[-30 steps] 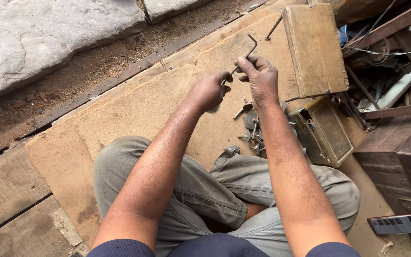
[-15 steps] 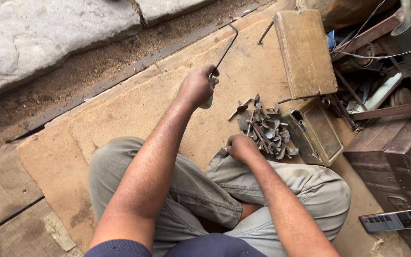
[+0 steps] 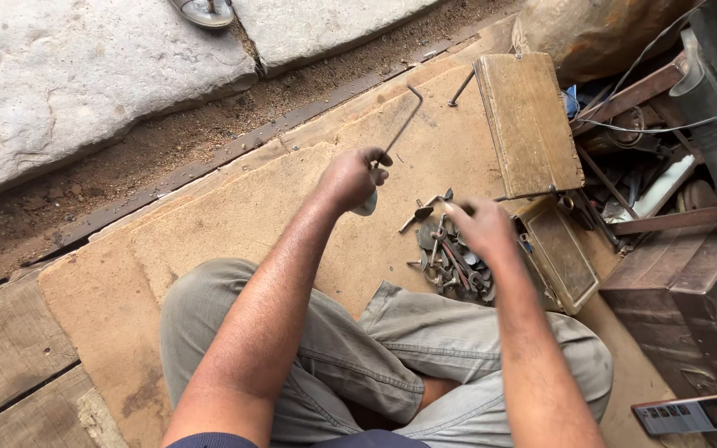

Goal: The person picks through a pile of metal parts, selects small circular discs and fasteners, and uses an L-shaped hex key and a wrench to assemble or tighten them by hand.

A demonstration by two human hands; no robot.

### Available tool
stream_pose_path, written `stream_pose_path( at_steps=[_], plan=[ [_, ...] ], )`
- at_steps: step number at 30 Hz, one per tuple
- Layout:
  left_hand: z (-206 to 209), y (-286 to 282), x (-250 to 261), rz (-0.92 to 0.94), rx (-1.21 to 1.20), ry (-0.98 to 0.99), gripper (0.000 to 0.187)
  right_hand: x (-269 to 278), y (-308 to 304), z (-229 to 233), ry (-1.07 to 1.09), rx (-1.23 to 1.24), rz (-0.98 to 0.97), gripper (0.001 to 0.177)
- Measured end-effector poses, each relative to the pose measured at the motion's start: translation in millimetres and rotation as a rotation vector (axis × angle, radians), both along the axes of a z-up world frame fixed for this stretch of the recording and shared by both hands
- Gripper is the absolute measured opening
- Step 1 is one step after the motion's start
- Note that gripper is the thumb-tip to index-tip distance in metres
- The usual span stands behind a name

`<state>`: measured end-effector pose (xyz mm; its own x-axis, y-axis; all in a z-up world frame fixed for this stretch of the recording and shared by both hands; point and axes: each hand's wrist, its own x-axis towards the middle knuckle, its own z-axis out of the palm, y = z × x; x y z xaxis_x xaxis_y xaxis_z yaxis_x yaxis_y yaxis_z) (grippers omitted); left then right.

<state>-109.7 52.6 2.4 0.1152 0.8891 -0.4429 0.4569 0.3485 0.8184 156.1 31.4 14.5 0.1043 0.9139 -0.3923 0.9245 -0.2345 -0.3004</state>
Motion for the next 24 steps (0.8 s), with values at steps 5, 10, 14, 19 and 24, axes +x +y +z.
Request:
stream_pose_path(
  at_steps=[5,10,14,19,24],
  plan=[
    [-18.8,-5.4,7.9,-0.053,0.062,0.057,0.030,-79.2,29.1,11.5,0.843,0.116,-0.146,0.038],
    [-40.3,-0.5,9.6,-0.122,0.088,0.141,0.024,-111.7,49.7,11.6,0.909,0.316,-0.128,0.041],
    [-56.3,-0.2,8.5,-0.119,0.117,0.088,0.020,-111.7,52.2,6.3,0.806,0.331,0.024,0.039],
    [-55.2,1.7,6.9,-0.125,0.125,0.125,0.016,-107.4,61.0,-3.3,0.974,0.256,0.048,0.025],
    [-61.5,2.7,6.6,-0.085,0.058,0.095,0.015,-111.4,65.6,-2.2,0.921,0.260,0.116,0.020]
  ],
)
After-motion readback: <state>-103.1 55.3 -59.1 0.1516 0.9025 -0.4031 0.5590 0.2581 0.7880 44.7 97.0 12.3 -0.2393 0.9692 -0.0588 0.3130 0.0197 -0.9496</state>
